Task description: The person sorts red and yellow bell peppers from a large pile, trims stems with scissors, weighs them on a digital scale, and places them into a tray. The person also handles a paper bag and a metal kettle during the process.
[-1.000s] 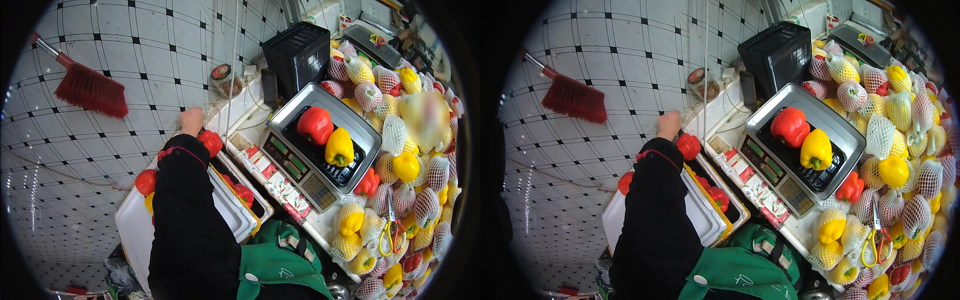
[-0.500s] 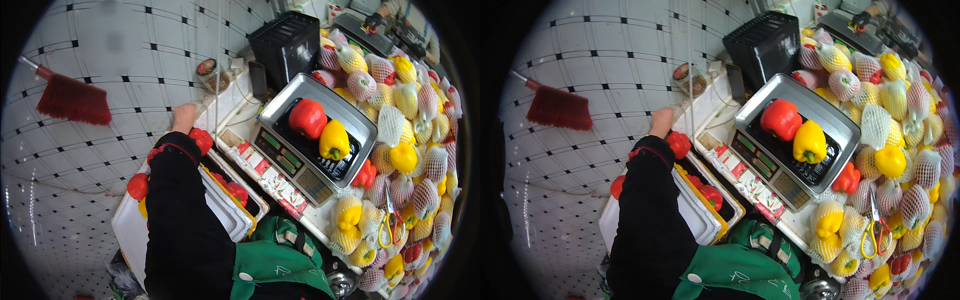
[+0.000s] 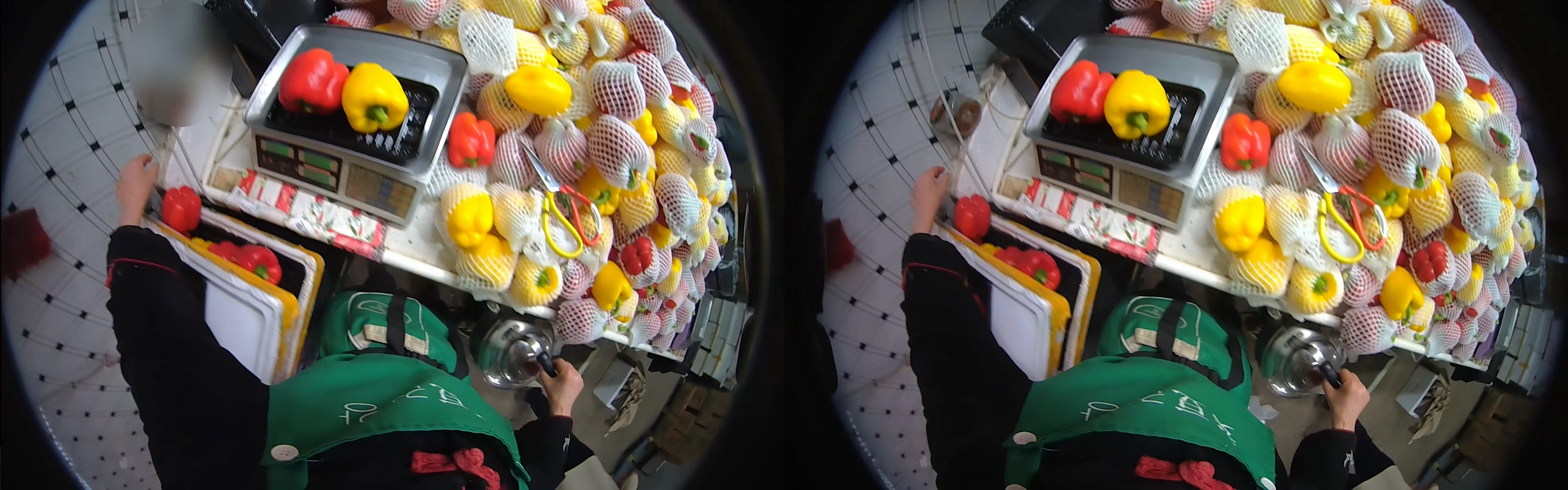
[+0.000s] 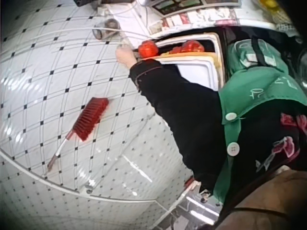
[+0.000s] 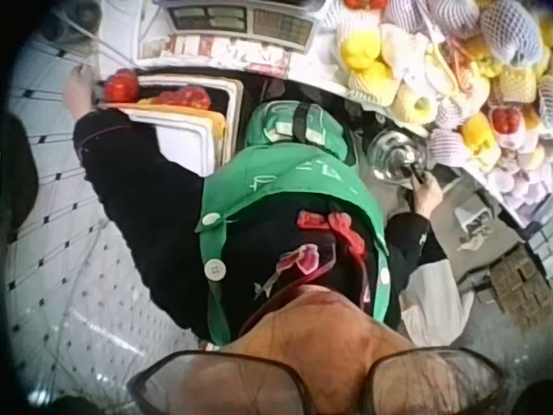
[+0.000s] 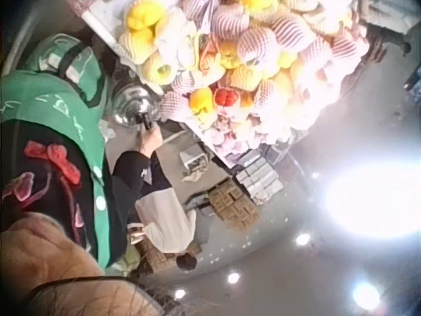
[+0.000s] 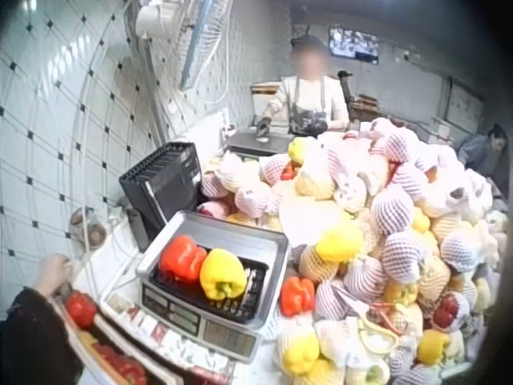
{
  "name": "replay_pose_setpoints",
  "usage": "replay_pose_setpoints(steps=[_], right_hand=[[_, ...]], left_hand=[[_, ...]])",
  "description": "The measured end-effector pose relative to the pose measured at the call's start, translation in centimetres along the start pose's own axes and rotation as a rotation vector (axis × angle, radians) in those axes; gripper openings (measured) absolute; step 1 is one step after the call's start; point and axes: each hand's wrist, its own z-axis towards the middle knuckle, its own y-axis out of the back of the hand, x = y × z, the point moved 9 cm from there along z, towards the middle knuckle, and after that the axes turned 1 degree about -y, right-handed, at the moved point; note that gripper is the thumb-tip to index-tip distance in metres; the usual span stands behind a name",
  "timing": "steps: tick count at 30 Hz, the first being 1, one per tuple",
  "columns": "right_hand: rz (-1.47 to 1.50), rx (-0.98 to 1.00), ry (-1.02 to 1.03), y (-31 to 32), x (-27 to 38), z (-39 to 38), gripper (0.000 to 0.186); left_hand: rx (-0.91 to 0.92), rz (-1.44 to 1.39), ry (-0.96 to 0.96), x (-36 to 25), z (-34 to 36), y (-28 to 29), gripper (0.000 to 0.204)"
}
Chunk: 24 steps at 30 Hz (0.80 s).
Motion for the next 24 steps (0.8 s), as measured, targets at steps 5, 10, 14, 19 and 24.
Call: replay_pose_setpoints(steps=[5, 10, 14, 19, 24], right_hand=[[0.121, 0.040, 0.145, -1.1, 1.0, 0.8, 0.027], [0.203, 0.076, 0.330, -3.5, 3.7, 0.6, 0.033], [0.279, 0.086, 0.353, -4.3, 5.9, -0.5, 0.031], [0.204, 0.126, 0.425, -8.2, 9.8, -0.2, 0.037], [0.069, 0.303, 0.431, -15.9, 13.0, 1.1, 0.042]], left_hand=[[0.197, -0.643, -0.026, -5.1, -10.1, 6.2, 0.037], [0.320, -1.009, -0.220, -15.7, -25.4, 12.9, 0.031], [0.517, -0.742, -0.477, -23.7, -36.1, 15.8, 0.037], [0.782, -1.257, -0.513, -25.7, -49.9, 7.5, 0.031], [0.447, -0.955, -0.155, -24.0, -56.4, -10.0, 0.033]])
